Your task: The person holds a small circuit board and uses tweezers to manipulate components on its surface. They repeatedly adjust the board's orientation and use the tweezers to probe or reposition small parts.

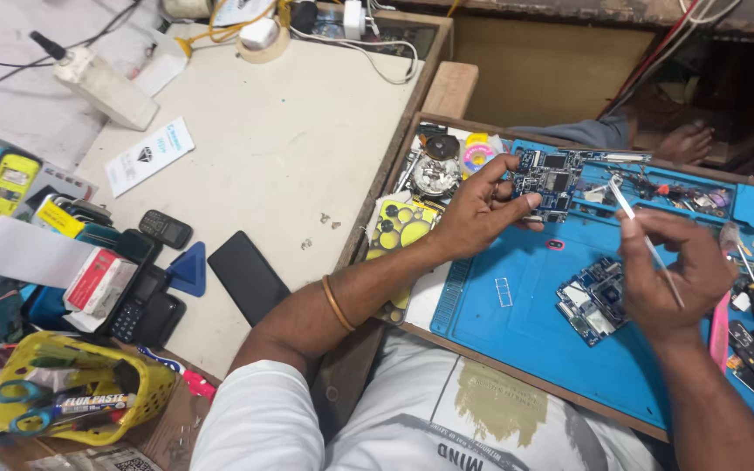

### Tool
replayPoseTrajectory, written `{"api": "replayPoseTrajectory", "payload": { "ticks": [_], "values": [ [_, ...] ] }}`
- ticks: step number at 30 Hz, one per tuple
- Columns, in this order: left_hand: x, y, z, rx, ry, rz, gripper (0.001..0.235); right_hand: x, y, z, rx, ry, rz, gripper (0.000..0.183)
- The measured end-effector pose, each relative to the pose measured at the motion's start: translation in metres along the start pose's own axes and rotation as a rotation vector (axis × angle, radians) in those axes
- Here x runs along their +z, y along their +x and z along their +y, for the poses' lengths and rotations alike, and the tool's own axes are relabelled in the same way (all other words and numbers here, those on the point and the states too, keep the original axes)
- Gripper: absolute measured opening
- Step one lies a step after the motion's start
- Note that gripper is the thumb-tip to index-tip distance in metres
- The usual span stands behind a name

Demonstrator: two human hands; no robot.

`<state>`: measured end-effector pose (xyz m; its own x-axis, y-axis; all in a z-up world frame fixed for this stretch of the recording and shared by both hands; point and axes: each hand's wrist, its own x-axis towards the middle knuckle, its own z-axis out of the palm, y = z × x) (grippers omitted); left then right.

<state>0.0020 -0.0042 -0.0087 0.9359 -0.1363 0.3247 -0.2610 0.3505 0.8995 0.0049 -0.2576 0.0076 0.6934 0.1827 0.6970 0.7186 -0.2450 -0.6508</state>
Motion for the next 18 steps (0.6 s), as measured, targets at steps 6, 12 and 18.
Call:
{"api": "replayPoseTrajectory", "payload": {
  "ticks": [6,12,18],
  "values": [
    [0.007,-0.005,0.005,0.054,0.18,0.001,0.041,-0.002,0.006,-0.008,0.016,0.04,0.063,0.016],
    [0.01,-0.008,0.018,0.085,0.423,-0.005,0.039,-0.001,0.011,-0.017,0.059,0.103,0.075,0.016],
    [0.01,-0.01,0.016,0.047,0.486,-0.046,0.04,-0.001,0.006,-0.007,0.155,0.229,0.106,0.015]
  ]
}}
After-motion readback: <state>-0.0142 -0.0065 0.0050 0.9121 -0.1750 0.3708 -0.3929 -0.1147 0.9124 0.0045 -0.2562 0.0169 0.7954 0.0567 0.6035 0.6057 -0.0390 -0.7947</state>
